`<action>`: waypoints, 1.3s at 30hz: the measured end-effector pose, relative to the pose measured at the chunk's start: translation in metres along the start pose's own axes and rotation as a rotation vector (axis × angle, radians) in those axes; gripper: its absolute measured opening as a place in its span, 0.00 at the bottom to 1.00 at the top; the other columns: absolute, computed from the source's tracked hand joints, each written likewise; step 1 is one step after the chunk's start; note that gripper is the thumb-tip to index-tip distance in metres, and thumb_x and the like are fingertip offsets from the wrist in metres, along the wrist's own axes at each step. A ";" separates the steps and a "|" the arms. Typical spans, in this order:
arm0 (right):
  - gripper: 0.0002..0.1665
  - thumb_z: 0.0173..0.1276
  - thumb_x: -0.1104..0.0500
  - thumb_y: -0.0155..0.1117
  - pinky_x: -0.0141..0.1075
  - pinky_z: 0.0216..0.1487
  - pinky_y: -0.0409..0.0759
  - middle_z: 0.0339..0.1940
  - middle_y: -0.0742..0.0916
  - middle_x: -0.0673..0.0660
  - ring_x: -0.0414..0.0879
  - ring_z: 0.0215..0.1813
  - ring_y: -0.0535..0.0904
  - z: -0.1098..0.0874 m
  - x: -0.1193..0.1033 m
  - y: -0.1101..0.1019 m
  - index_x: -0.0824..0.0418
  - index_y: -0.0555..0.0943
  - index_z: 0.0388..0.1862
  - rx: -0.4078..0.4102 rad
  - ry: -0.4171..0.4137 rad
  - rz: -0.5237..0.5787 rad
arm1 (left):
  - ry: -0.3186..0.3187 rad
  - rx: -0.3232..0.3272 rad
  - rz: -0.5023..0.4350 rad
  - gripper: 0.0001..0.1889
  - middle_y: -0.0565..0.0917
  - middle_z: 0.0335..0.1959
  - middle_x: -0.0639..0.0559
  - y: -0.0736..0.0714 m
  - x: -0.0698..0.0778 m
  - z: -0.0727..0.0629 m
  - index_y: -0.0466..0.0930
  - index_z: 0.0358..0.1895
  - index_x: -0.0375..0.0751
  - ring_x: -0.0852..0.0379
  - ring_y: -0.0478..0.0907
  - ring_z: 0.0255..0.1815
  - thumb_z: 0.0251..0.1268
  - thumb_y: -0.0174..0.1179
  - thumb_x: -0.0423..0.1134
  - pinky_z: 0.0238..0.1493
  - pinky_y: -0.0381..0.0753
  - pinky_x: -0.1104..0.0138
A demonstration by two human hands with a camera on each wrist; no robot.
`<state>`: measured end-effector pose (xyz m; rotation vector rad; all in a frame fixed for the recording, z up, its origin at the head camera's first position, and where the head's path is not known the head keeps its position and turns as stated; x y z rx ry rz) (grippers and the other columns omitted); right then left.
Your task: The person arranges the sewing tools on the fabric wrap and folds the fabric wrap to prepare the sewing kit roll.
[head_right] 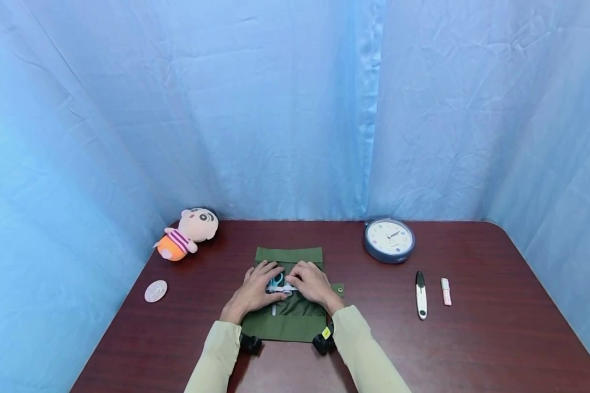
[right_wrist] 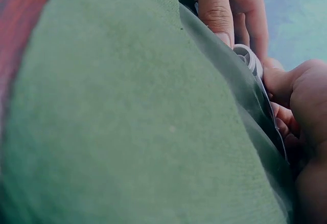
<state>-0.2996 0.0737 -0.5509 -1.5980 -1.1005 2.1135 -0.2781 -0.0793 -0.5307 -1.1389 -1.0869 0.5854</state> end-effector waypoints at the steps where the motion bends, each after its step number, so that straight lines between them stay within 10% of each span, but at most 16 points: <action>1: 0.17 0.77 0.52 0.57 0.33 0.41 0.65 0.39 0.81 0.46 0.39 0.39 0.68 0.000 0.000 0.000 0.49 0.75 0.24 -0.002 -0.003 0.001 | 0.000 -0.001 0.000 0.35 0.71 0.74 0.44 0.000 0.000 0.000 0.73 0.70 0.50 0.38 0.60 0.79 0.60 0.68 0.57 0.74 0.59 0.36; 39: 0.17 0.76 0.50 0.58 0.35 0.43 0.66 0.43 0.82 0.47 0.40 0.42 0.69 -0.002 0.001 0.000 0.49 0.77 0.24 -0.025 -0.024 0.014 | 0.035 -0.044 -0.080 0.31 0.68 0.76 0.40 -0.002 0.000 -0.002 0.77 0.67 0.52 0.35 0.56 0.80 0.60 0.69 0.54 0.74 0.54 0.33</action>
Point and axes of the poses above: each hand's wrist, its own z-axis towards the middle knuckle, its own y-axis out of the palm, x = y × z, the point moved 6 cm from there along z, towards the middle knuckle
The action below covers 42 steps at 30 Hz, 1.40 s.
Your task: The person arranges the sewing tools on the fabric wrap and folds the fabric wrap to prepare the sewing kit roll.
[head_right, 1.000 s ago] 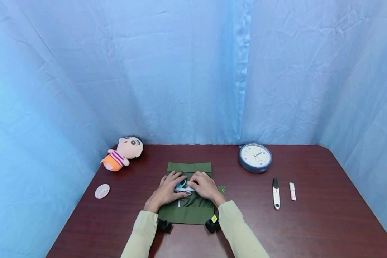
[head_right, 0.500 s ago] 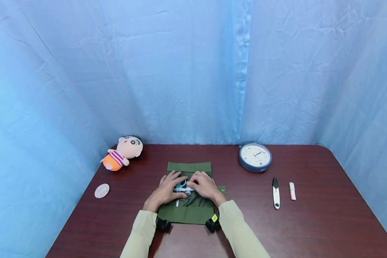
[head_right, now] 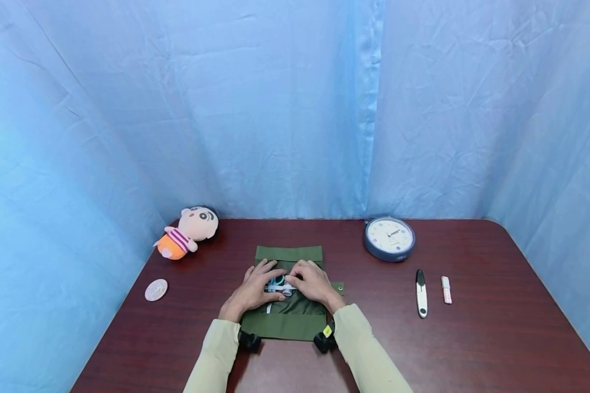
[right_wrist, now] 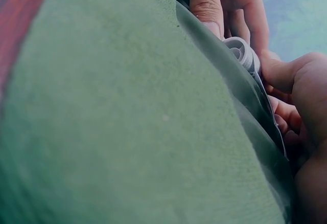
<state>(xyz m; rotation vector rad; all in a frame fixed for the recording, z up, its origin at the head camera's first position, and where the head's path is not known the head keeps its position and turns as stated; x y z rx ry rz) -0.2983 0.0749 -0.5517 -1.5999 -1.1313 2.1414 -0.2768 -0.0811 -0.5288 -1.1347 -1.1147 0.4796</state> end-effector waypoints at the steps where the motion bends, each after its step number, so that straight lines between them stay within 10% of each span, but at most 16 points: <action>1: 0.17 0.76 0.50 0.58 0.35 0.43 0.66 0.43 0.82 0.47 0.40 0.42 0.69 0.000 0.000 0.000 0.49 0.77 0.24 0.002 -0.004 0.001 | -0.001 -0.002 -0.001 0.31 0.68 0.76 0.40 0.000 0.000 0.000 0.77 0.67 0.53 0.35 0.56 0.80 0.60 0.69 0.54 0.75 0.54 0.33; 17: 0.16 0.76 0.48 0.57 0.34 0.43 0.68 0.43 0.83 0.46 0.39 0.41 0.70 0.000 0.001 0.000 0.47 0.80 0.27 0.021 -0.023 0.006 | -0.004 -0.004 -0.004 0.32 0.67 0.76 0.41 0.000 -0.002 -0.001 0.75 0.69 0.54 0.36 0.56 0.81 0.60 0.69 0.54 0.75 0.54 0.34; 28: 0.13 0.79 0.50 0.54 0.32 0.45 0.76 0.44 0.86 0.54 0.38 0.41 0.78 -0.004 0.005 -0.011 0.54 0.84 0.42 0.078 -0.016 0.260 | -0.018 0.006 -0.042 0.39 0.67 0.77 0.42 -0.002 -0.003 -0.002 0.68 0.74 0.52 0.36 0.51 0.83 0.59 0.71 0.54 0.77 0.51 0.34; 42: 0.15 0.77 0.52 0.58 0.33 0.48 0.77 0.46 0.88 0.59 0.38 0.43 0.79 -0.017 0.011 -0.041 0.61 0.84 0.50 0.177 0.013 0.322 | 0.000 0.051 -0.069 0.36 0.66 0.76 0.40 -0.014 -0.004 -0.006 0.71 0.72 0.47 0.34 0.50 0.82 0.61 0.70 0.52 0.77 0.51 0.34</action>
Point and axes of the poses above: each hand's wrist, its own z-axis towards the middle knuckle, its own y-axis out of the palm, x = y × z, the point moved 6 cm from there along z, towards the middle knuckle
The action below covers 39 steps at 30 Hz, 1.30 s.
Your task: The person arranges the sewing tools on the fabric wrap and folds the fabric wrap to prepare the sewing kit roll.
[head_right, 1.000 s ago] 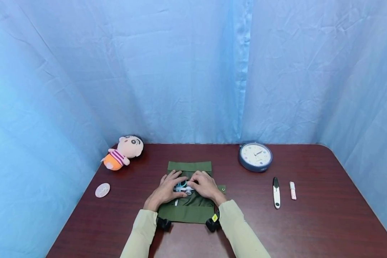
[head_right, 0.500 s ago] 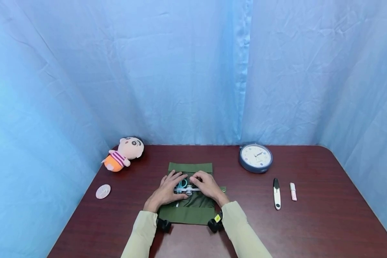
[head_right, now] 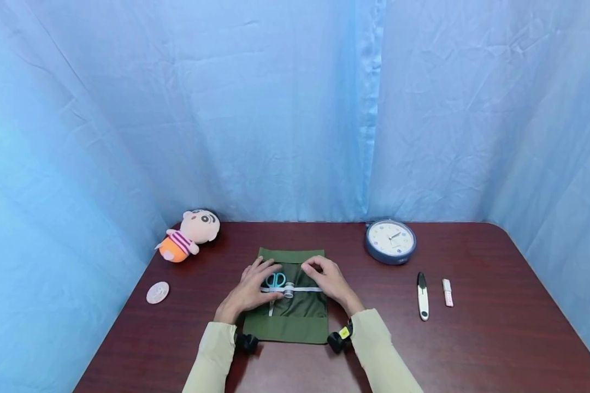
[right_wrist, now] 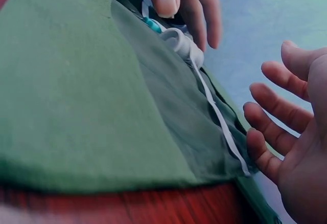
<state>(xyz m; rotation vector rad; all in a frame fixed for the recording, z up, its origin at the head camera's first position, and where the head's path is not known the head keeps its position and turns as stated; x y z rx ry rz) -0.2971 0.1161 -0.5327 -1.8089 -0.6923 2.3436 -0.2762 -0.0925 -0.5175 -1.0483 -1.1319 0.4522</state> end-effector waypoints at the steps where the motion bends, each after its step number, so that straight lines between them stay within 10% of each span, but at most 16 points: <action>1: 0.16 0.77 0.52 0.58 0.33 0.47 0.77 0.47 0.88 0.60 0.39 0.43 0.79 -0.001 0.000 -0.002 0.61 0.84 0.50 0.000 0.001 0.002 | 0.004 0.006 -0.005 0.36 0.66 0.76 0.39 -0.002 0.000 0.000 0.71 0.71 0.47 0.34 0.50 0.82 0.61 0.70 0.52 0.76 0.51 0.34; 18: 0.18 0.78 0.48 0.56 0.35 0.51 0.80 0.50 0.88 0.54 0.43 0.51 0.83 -0.032 0.001 -0.054 0.58 0.82 0.54 0.066 0.054 -0.150 | 0.000 0.019 -0.026 0.36 0.65 0.77 0.37 -0.008 -0.012 -0.018 0.71 0.71 0.45 0.31 0.51 0.81 0.60 0.71 0.50 0.75 0.51 0.33; 39: 0.10 0.72 0.54 0.65 0.26 0.38 0.78 0.43 0.87 0.52 0.30 0.36 0.80 -0.092 0.010 -0.112 0.56 0.83 0.48 0.223 0.036 -0.316 | -0.107 -0.015 -0.047 0.37 0.63 0.78 0.39 -0.007 -0.038 -0.047 0.71 0.72 0.48 0.35 0.50 0.82 0.59 0.71 0.52 0.77 0.51 0.34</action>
Point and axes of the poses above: each hand's wrist, its own z-axis towards the middle knuckle, its own y-axis out of the palm, x = y × z, the point moved 6 cm from there along z, towards the middle knuckle
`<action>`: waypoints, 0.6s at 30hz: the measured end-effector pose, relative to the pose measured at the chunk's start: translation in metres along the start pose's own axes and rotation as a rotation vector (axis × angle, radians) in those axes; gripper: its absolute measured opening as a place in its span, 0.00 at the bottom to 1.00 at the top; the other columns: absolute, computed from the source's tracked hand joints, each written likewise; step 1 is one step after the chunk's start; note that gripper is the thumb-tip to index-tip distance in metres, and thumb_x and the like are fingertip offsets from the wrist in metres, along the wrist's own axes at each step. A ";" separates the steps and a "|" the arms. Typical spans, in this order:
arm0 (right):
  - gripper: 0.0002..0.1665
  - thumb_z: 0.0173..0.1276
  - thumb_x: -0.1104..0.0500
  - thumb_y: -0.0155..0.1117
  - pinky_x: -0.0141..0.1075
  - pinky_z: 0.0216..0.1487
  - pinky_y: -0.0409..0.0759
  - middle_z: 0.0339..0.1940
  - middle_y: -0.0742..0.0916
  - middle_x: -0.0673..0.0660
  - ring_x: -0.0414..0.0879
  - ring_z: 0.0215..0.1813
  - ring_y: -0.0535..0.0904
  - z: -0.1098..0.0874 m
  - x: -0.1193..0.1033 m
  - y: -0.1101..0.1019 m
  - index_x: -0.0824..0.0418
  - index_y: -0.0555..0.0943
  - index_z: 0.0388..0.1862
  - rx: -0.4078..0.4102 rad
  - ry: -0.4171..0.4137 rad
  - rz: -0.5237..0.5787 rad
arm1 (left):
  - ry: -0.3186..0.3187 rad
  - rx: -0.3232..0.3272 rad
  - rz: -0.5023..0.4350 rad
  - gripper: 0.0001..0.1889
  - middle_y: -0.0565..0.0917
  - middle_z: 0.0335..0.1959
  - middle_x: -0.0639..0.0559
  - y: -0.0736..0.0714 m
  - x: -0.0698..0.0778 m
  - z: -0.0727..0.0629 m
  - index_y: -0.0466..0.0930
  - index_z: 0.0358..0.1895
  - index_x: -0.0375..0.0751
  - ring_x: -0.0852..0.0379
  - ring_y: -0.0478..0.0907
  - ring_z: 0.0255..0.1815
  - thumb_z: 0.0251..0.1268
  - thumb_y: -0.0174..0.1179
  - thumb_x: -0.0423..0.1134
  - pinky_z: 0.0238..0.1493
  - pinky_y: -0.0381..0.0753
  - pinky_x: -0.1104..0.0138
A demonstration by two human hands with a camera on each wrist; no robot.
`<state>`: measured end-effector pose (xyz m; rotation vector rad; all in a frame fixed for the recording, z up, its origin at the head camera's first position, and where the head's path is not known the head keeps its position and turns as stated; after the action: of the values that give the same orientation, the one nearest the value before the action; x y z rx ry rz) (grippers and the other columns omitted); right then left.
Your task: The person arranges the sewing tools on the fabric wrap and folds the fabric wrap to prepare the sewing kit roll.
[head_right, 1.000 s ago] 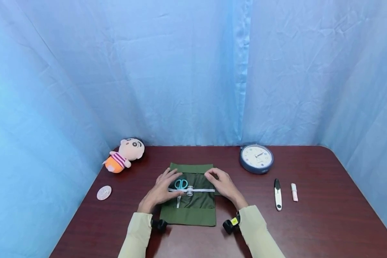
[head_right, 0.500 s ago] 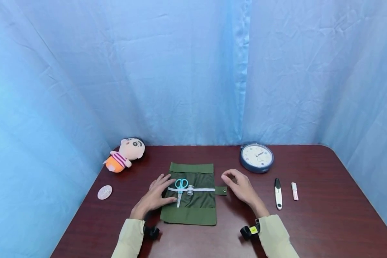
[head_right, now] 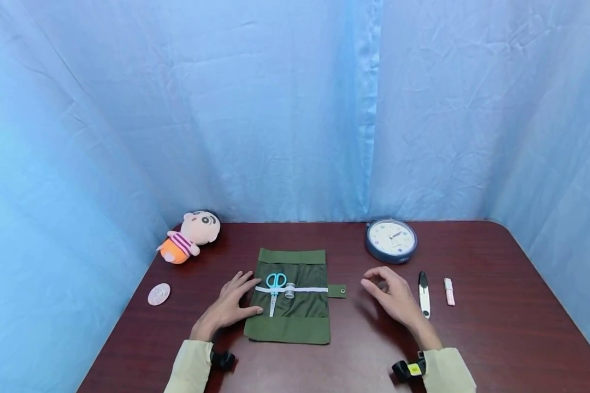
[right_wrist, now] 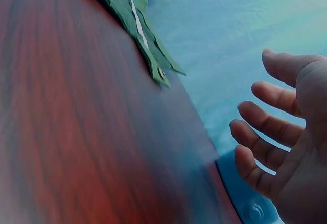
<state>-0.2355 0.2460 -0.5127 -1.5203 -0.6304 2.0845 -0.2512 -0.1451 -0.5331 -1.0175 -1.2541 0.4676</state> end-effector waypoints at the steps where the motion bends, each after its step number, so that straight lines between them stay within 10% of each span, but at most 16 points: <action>1: 0.10 0.71 0.54 0.66 0.26 0.38 0.78 0.43 0.87 0.52 0.29 0.36 0.79 -0.002 0.001 -0.003 0.56 0.83 0.48 0.005 -0.006 -0.011 | -0.002 0.000 -0.001 0.37 0.63 0.78 0.39 0.000 0.000 0.000 0.71 0.72 0.48 0.35 0.50 0.82 0.59 0.71 0.52 0.77 0.51 0.34; 18: 0.10 0.68 0.56 0.69 0.20 0.34 0.73 0.38 0.82 0.36 0.27 0.33 0.76 -0.040 0.020 -0.045 0.58 0.84 0.45 0.113 0.026 -0.110 | 0.000 0.001 0.021 0.37 0.64 0.78 0.40 0.002 -0.004 0.000 0.72 0.72 0.47 0.35 0.50 0.82 0.59 0.71 0.53 0.78 0.51 0.36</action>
<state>-0.1973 0.2968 -0.5107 -1.4156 -0.5635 1.9802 -0.2515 -0.1474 -0.5372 -1.0307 -1.2444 0.4844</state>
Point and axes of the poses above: each hand's wrist, its own z-axis towards the middle knuckle, its own y-axis out of the palm, x = y × z, the point moved 6 cm from there along z, towards the middle knuckle
